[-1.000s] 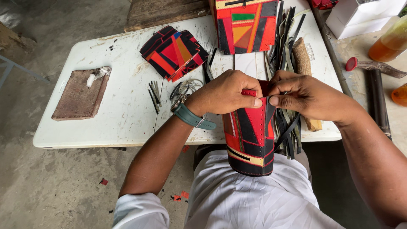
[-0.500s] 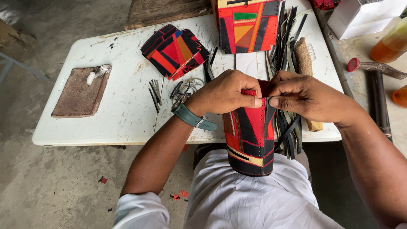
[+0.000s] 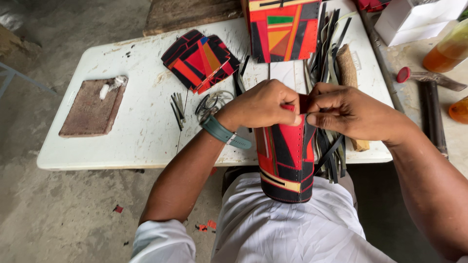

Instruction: The person picks up a colorful patchwork leather bag from the table, turns it inside out, and works the zipper and seams by hand. They then handle the bag's straps and edges, place it on the table, and reach for small metal rings and straps beside it.

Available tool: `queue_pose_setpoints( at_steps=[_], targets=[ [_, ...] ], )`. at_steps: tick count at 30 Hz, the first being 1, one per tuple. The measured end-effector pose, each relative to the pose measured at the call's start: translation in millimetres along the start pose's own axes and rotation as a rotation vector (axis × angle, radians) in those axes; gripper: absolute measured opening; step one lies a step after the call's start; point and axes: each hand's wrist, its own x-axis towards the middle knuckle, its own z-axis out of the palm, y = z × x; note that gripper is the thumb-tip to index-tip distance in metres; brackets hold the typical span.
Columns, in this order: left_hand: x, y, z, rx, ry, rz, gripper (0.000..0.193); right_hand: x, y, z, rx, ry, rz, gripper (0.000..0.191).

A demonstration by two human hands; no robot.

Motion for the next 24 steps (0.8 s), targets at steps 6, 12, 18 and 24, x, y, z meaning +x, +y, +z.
queue_pose_setpoints(
  at_steps=[6, 12, 18, 24],
  targets=[
    [1, -1, -10, 0.056, -0.109, 0.088, 0.039, 6, 6, -17, 0.227, -0.236, -0.104, 0.043],
    [7, 1, -7, 0.112, -0.138, -0.014, 0.035, 16, -4, -15, 0.031, -0.2, 0.004, 0.027],
    [10, 2, 1, 0.101, -0.074, -0.022, 0.031, 15, -12, -9, 0.031, -0.178, 0.044, 0.025],
    [12, 1, 2, 0.12, -0.078, -0.049, 0.027, 13, -19, -6, 0.01, -0.156, 0.019, 0.027]
  ],
)
